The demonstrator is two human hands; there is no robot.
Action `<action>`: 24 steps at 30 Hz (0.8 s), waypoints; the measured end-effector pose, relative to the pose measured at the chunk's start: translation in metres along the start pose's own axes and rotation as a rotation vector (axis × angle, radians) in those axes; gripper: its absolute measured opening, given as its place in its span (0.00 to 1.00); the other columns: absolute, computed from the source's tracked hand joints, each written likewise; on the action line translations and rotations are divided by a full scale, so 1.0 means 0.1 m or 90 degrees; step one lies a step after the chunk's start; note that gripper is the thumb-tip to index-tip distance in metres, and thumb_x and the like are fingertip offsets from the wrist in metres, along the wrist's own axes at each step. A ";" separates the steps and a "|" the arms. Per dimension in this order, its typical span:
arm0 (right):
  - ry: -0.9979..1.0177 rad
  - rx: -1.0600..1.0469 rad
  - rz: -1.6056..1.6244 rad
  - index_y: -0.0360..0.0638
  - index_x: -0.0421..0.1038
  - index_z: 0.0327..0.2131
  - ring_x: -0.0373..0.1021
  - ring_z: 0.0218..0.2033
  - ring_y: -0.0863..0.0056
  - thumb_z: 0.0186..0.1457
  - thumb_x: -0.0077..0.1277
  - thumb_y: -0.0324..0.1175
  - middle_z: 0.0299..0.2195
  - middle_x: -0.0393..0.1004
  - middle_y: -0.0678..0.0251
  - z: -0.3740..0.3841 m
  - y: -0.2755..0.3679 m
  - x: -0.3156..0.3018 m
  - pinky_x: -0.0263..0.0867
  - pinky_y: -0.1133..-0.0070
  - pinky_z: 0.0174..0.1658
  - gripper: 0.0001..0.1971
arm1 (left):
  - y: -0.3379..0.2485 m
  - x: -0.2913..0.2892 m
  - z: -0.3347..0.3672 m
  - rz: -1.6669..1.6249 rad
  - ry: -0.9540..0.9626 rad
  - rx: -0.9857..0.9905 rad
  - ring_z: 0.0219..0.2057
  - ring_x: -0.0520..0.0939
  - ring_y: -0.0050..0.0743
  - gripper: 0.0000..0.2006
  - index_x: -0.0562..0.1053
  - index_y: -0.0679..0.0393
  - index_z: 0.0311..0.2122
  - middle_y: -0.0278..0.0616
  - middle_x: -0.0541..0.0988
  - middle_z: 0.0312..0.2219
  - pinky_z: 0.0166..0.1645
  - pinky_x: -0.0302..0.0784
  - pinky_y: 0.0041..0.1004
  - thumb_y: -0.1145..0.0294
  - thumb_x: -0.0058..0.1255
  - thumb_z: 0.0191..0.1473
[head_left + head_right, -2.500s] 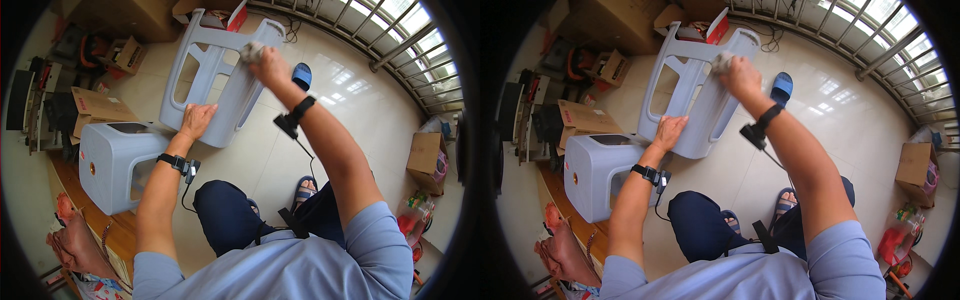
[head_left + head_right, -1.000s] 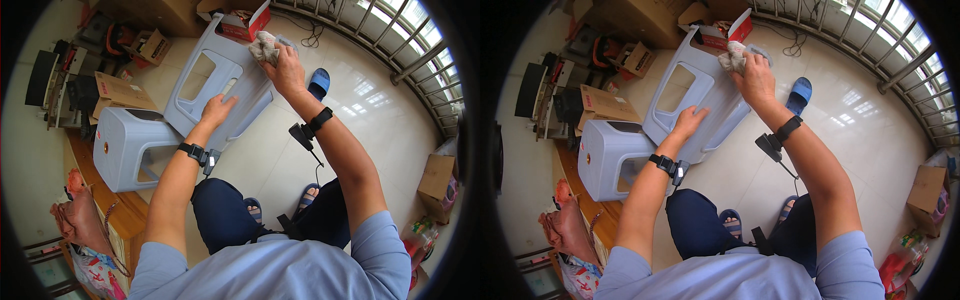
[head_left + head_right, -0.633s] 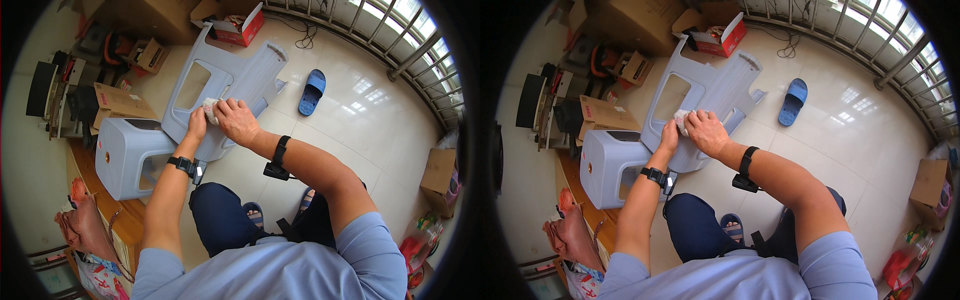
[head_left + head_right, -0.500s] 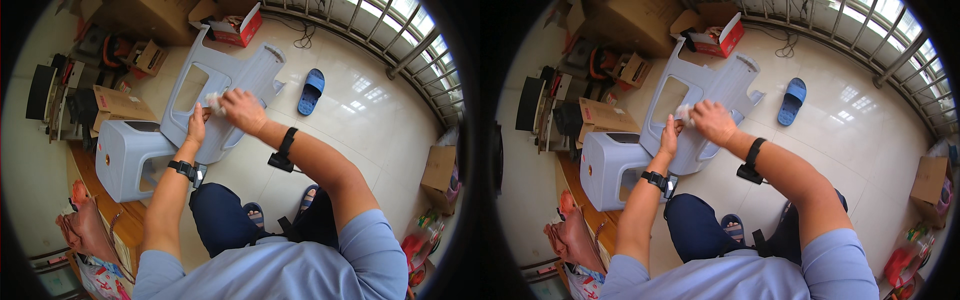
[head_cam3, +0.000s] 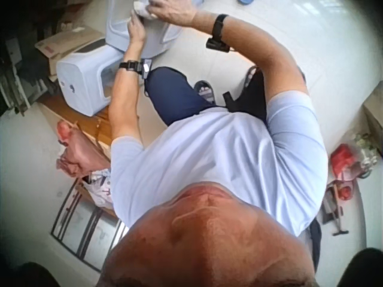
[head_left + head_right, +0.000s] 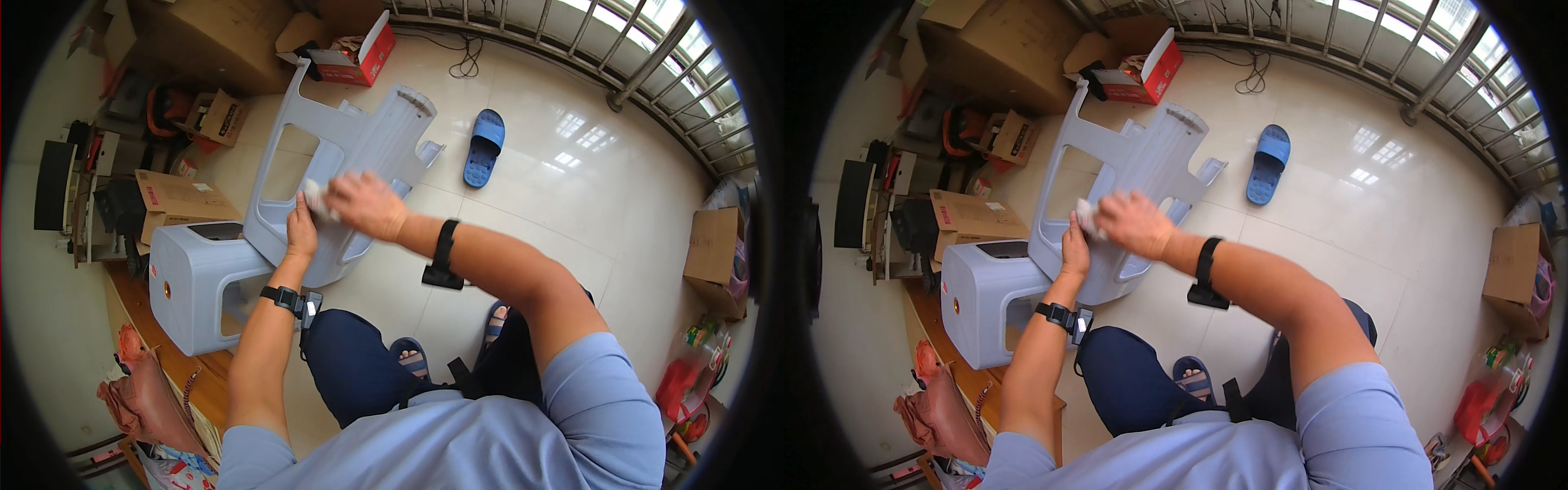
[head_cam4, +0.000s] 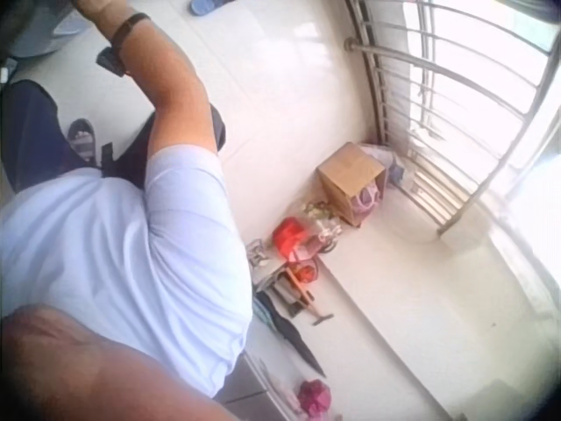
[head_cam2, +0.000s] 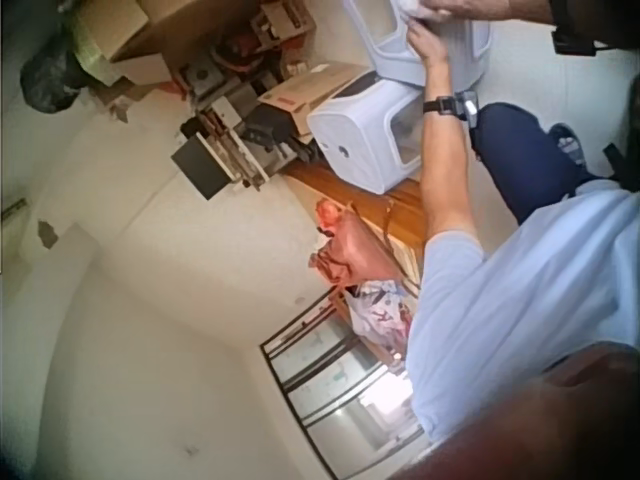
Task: Cleaning a plastic stool with a cloth rag.
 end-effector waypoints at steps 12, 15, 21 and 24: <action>-0.236 0.424 0.019 0.53 0.77 0.54 0.74 0.50 0.59 0.47 0.69 0.30 0.47 0.75 0.63 -0.03 -1.31 -0.72 0.76 0.63 0.47 0.28 | -0.45 0.31 -0.06 0.284 0.006 0.098 0.35 0.85 0.59 0.32 0.80 0.62 0.38 0.57 0.85 0.31 0.42 0.77 0.48 0.35 0.52 0.70; -0.123 0.187 -0.012 0.48 0.76 0.48 0.75 0.46 0.57 0.47 0.67 0.32 0.43 0.74 0.61 -0.06 -0.57 -0.28 0.76 0.62 0.43 0.22 | -0.43 0.28 0.00 0.289 0.004 0.094 0.35 0.83 0.65 0.31 0.80 0.62 0.37 0.59 0.84 0.31 0.42 0.77 0.49 0.36 0.53 0.69; -0.086 0.279 0.069 0.45 0.72 0.47 0.75 0.46 0.56 0.53 0.65 0.36 0.42 0.74 0.60 0.04 -0.51 -0.42 0.79 0.59 0.42 0.20 | -0.40 0.25 -0.03 0.267 0.017 0.068 0.30 0.79 0.64 0.32 0.79 0.62 0.33 0.59 0.82 0.27 0.40 0.75 0.50 0.36 0.51 0.71; -0.183 0.441 -0.015 0.42 0.69 0.48 0.76 0.49 0.55 0.58 0.64 0.39 0.43 0.74 0.60 0.06 -1.08 -0.62 0.81 0.56 0.45 0.20 | -0.42 0.30 -0.02 0.315 0.005 0.073 0.28 0.76 0.62 0.35 0.76 0.62 0.31 0.58 0.79 0.25 0.39 0.73 0.50 0.33 0.47 0.71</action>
Point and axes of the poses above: each hand's wrist, its own z-axis towards the middle knuckle, its own x-axis out of the palm, y = z × x, the point moved 2 cm from there along z, towards the middle knuckle
